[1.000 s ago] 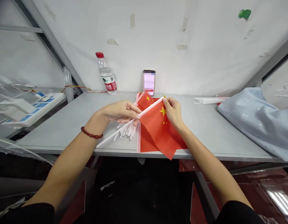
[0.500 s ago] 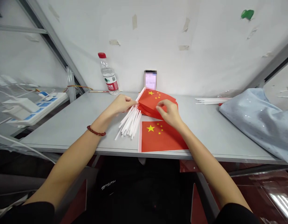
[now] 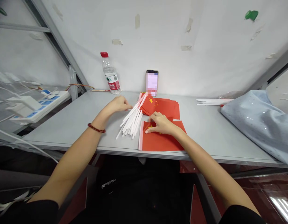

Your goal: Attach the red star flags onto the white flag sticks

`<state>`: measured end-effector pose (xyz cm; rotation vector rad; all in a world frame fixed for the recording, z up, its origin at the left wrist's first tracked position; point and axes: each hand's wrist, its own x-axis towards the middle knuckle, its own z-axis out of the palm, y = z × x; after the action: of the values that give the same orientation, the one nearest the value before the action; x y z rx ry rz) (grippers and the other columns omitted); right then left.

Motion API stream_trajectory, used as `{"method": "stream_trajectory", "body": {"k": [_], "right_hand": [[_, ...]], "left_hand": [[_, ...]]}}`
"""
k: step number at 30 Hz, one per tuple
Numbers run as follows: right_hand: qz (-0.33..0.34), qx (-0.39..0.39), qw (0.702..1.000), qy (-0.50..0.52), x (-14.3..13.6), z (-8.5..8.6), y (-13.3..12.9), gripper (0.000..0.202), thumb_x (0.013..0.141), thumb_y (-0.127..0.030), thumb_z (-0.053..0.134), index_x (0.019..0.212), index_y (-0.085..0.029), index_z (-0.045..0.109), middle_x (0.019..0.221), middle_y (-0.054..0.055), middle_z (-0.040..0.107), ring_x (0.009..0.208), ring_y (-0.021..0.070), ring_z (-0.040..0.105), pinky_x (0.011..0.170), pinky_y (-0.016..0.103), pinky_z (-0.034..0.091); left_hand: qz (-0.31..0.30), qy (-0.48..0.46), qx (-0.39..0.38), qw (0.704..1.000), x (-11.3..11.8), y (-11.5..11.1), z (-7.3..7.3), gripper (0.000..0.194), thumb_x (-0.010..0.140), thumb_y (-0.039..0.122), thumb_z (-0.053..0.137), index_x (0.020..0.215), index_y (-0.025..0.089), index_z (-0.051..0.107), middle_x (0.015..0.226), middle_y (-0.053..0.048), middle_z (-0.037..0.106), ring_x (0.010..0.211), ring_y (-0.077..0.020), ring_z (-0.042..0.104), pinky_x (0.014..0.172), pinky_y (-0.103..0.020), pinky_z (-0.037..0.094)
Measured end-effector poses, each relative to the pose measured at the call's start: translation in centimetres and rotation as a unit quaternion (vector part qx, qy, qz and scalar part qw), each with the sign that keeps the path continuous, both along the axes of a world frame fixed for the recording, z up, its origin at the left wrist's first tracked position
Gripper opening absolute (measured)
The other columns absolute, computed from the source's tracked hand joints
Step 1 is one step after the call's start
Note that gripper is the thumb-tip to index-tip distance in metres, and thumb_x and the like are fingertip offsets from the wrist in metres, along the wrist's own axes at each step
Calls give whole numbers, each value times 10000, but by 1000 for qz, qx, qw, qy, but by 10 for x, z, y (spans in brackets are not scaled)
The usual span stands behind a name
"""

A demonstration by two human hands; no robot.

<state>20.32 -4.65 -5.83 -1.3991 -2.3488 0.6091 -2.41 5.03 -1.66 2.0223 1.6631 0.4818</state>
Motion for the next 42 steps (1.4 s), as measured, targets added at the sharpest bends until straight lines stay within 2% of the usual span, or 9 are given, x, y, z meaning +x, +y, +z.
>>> {"method": "stream_trajectory", "body": {"k": [3,9,12,16,22,27,33,36,42], "right_hand": [[-12,-16,1000,9,-1,0,-1,380,707,-483,736,855,-192,541,1005,88,590,949,267,555,831,429,454],[-7,-45,995,91,-2,-2,-5,425,719,-429,734,1024,-194,553,1000,81,604,823,205,578,622,320,465],[10,-29,994,107,-3,-4,-5,272,787,-429,669,830,-188,551,779,9,543,641,141,526,530,272,393],[21,-10,990,142,-5,-4,-6,366,835,-415,617,619,-198,416,615,-38,430,538,104,447,509,257,342],[-16,-1,987,163,-7,3,-12,287,872,-385,567,671,-184,530,643,-7,546,558,121,490,531,274,380],[-9,10,983,182,-9,5,-14,241,889,-365,536,755,-182,615,678,2,592,593,128,516,586,285,408],[21,-13,979,204,-9,2,-14,229,811,-412,656,806,-185,688,766,16,658,659,136,575,642,290,449],[32,-21,977,212,-8,0,-14,209,809,-399,665,827,-197,714,801,26,696,717,155,617,690,301,477],[50,-23,975,215,-8,1,-15,175,796,-360,676,833,-202,740,796,27,723,708,160,640,670,296,491]], "left_hand": [[-32,103,-24,994,2,1,-4,234,569,274,658,385,175,553,382,-30,506,400,-135,446,432,-256,322],[-60,35,-77,995,7,-6,-7,319,545,128,632,272,169,472,308,-42,469,278,-91,356,316,-216,275],[-66,26,-90,993,7,-9,-5,340,533,80,632,256,165,454,291,-50,456,252,-87,346,294,-208,259],[-71,17,-98,993,3,-8,-6,342,512,49,645,263,167,442,274,-39,436,224,-84,328,277,-206,228],[22,-56,-46,997,-9,-3,6,273,651,183,587,405,173,469,363,-89,527,247,-131,413,308,-242,295],[98,-253,-66,960,-14,-3,21,155,706,209,557,618,203,429,370,-15,466,303,-121,423,333,-221,221],[-26,-453,-94,886,-8,-15,29,161,787,150,568,677,169,451,554,7,543,339,-1,252,341,-165,166],[-85,-466,-109,874,1,-22,27,140,805,165,623,690,125,554,607,7,566,367,11,298,347,-150,220],[-105,-468,-86,873,17,-27,17,183,872,188,567,704,118,586,625,-31,628,432,-41,510,434,-173,418]]}}
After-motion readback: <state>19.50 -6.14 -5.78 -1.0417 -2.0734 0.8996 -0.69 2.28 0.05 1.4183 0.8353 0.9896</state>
